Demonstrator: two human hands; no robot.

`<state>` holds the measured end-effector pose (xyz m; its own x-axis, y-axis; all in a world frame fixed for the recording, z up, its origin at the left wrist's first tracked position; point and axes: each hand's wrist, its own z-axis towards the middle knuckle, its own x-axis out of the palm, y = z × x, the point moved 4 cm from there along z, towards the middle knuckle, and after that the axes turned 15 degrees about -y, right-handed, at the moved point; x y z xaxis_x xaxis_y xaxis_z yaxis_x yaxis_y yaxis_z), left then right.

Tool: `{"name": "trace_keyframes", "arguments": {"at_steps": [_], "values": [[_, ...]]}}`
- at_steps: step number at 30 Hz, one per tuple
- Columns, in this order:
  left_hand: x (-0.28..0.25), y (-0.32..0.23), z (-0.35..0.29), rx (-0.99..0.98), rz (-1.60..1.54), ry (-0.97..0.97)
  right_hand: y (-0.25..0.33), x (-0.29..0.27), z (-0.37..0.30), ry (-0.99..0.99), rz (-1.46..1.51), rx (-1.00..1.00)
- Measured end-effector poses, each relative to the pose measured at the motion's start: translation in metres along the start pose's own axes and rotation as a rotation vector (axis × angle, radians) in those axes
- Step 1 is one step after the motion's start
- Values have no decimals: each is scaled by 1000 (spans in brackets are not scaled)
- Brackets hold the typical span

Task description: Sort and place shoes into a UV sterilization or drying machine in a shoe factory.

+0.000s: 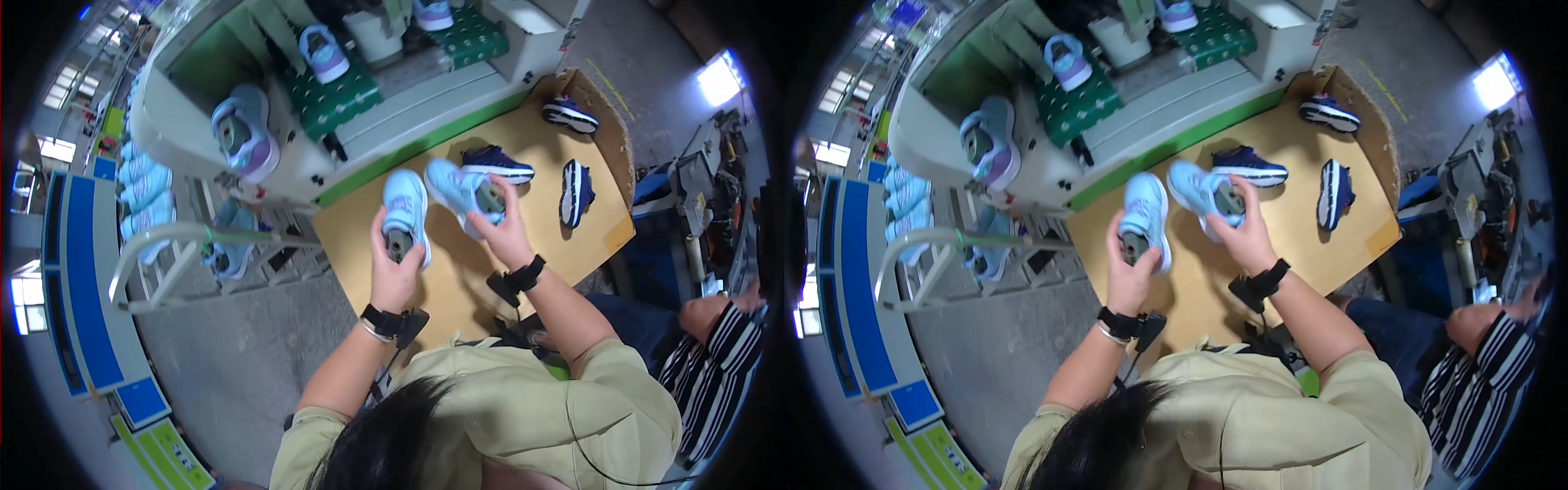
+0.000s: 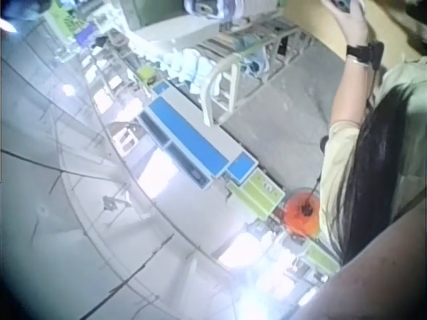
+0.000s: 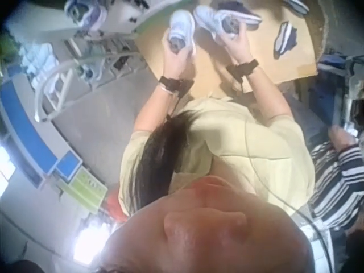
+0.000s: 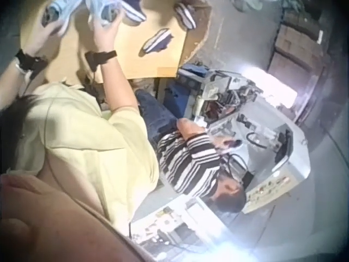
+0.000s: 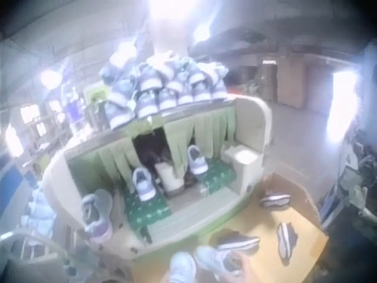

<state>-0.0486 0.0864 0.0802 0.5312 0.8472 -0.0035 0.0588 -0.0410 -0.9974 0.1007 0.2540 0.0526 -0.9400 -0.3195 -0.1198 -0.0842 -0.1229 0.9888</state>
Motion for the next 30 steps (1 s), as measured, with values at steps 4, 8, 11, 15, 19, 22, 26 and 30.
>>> {"name": "trace_keyframes", "arguments": {"at_steps": [4, 8, 11, 15, 19, 22, 26, 30], "values": [[30, -91, 79, 369, -44, -100, 98, -2, 93, -190, 138, -317], [43, -97, 163, 467, 156, -259, 115, 31, 198, -268, -102, -538], [42, -79, 181, 529, 269, -380, 86, 63, 232, -187, -144, -421], [54, -74, 191, 590, 210, -335, 90, 49, 245, -210, -154, -516], [60, -94, 210, 476, 394, -372, 89, 46, 259, -133, -179, -513], [40, -108, 213, 320, 49, -157, 79, 35, 246, -121, 134, -417], [45, -93, 155, 612, 256, -313, -48, -48, 199, -290, -605, -448], [48, -7, 89, 593, 504, -45, -56, -28, 73, 68, -655, -46]]}}
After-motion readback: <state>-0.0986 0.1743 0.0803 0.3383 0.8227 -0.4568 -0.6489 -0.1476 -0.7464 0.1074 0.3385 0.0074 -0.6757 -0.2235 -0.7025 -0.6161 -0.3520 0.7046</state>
